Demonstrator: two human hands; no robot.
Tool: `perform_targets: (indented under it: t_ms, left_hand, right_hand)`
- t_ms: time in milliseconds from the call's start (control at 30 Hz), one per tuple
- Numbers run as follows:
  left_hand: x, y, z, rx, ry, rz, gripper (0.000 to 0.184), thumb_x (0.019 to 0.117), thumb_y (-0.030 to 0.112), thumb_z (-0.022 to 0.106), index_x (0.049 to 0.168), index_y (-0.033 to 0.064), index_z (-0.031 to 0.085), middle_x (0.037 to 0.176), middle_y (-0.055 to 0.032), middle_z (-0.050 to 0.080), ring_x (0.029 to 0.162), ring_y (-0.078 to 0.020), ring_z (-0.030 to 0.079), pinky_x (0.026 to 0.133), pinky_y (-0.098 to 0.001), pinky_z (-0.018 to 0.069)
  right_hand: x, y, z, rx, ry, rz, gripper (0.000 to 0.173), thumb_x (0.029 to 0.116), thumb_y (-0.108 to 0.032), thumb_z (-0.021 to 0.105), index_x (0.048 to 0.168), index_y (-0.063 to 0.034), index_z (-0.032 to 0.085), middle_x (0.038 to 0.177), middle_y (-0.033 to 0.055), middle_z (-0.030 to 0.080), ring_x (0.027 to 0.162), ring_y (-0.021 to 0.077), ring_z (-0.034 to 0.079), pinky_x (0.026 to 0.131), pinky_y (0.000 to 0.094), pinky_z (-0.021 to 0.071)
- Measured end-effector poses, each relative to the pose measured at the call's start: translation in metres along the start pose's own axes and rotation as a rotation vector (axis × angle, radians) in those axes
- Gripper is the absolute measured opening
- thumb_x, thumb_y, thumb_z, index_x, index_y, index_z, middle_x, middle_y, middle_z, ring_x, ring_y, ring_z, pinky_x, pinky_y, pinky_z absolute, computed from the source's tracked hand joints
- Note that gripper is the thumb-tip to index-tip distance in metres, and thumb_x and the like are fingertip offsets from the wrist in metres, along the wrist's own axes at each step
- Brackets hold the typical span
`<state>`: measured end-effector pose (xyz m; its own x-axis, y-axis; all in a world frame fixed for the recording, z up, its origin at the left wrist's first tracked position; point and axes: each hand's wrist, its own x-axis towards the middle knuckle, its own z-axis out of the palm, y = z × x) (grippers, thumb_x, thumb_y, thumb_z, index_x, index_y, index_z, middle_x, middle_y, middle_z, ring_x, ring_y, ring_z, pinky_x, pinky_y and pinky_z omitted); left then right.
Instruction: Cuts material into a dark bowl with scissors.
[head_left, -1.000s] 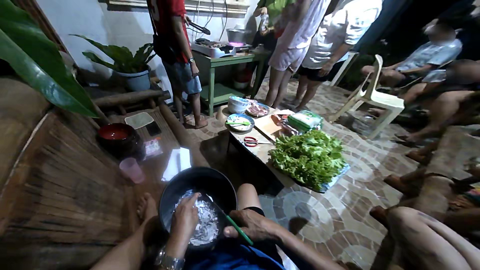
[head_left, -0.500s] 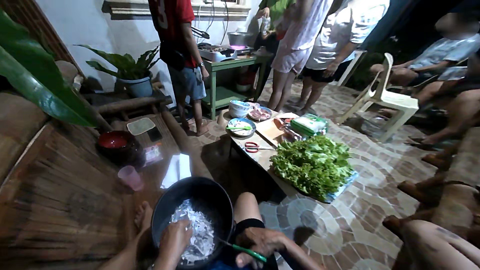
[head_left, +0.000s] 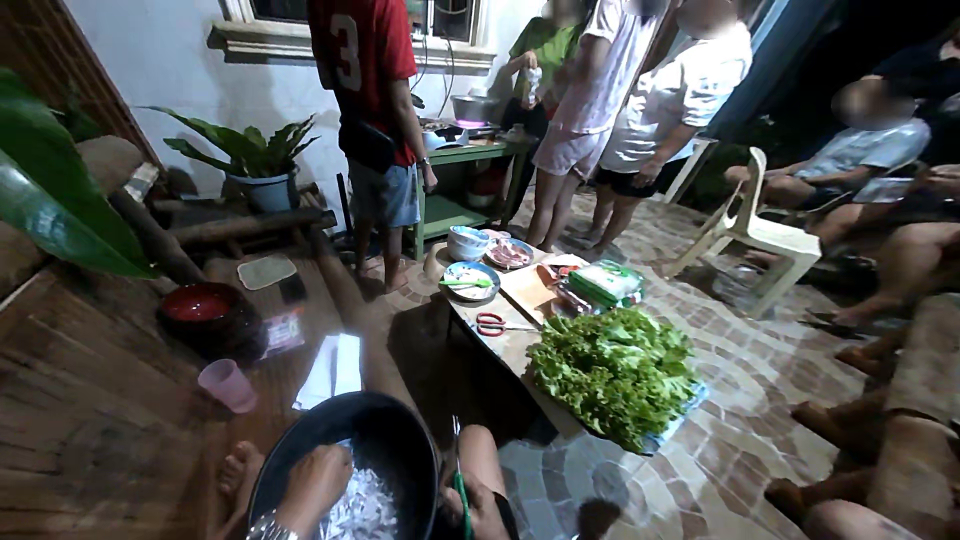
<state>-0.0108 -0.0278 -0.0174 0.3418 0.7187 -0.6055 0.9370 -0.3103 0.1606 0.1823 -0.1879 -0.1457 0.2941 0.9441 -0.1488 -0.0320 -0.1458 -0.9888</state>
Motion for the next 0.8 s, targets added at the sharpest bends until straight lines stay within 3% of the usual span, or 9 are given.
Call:
perform_targets:
  t_ms: [133,233,367,533,667,800]
  left_hand:
    - [0.032,0.008,0.001,0.084,-0.039,-0.044,0.034,0.1078,0.019,0.048,0.129,-0.0017,0.065,0.138,-0.0261,0.059,0.131,-0.0428,0.055,0.106,-0.0592,0.0432]
    - [0.055,0.011,0.011,0.126,-0.077,0.005,0.035,0.1073,0.016,0.049,0.134,-0.0022,0.062,0.144,-0.0257,0.055,0.135,-0.0423,0.052,0.109,-0.0587,0.0415]
    - [0.061,0.032,0.025,0.197,-0.163,0.202,0.035,0.1074,0.015,0.048,0.130,-0.0066,0.063,0.143,-0.0285,0.054,0.136,-0.0440,0.049,0.112,-0.0579,0.0380]
    - [0.046,0.060,0.045,0.298,-0.255,0.373,0.031,0.1040,0.011,0.054,0.121,-0.0134,0.062,0.130,-0.0331,0.060,0.131,-0.0478,0.051,0.114,-0.0584,0.0323]
    - [0.043,0.067,0.049,0.276,-0.321,0.278,0.036,0.1057,0.009,0.051,0.130,-0.0169,0.056,0.141,-0.0356,0.051,0.140,-0.0482,0.042,0.120,-0.0578,0.0242]
    - [0.045,0.066,0.060,0.377,-0.399,0.185,0.035,0.1053,0.009,0.052,0.129,-0.0168,0.056,0.144,-0.0338,0.050,0.141,-0.0463,0.042,0.120,-0.0594,0.0237]
  right_hand:
    - [-0.002,0.031,0.011,-0.135,0.011,-0.027,0.037,0.0959,-0.019,0.065,0.117,0.0123,0.063,0.087,0.0163,0.069,0.076,0.0184,0.067,0.076,0.0385,0.0562]
    - [0.000,0.043,0.009,-0.227,-0.027,-0.088,0.044,0.0955,-0.025,0.067,0.120,0.0117,0.064,0.089,0.0204,0.071,0.078,0.0267,0.069,0.078,0.0470,0.0565]
    - [0.001,0.041,0.006,-0.246,-0.054,-0.058,0.043,0.0960,-0.023,0.067,0.121,0.0116,0.064,0.092,0.0224,0.072,0.081,0.0294,0.070,0.080,0.0483,0.0565]
    - [0.003,0.047,0.008,-0.312,-0.069,-0.080,0.046,0.0948,-0.029,0.067,0.119,0.0105,0.065,0.089,0.0221,0.072,0.080,0.0320,0.070,0.079,0.0525,0.0556]
    - [0.004,0.049,0.008,-0.298,-0.075,-0.084,0.049,0.0942,-0.031,0.067,0.121,0.0101,0.065,0.092,0.0212,0.072,0.083,0.0311,0.071,0.080,0.0522,0.0555]
    - [0.006,0.055,0.006,-0.305,-0.088,-0.111,0.052,0.0940,-0.036,0.066,0.120,0.0090,0.066,0.093,0.0201,0.073,0.084,0.0297,0.071,0.080,0.0505,0.0558]
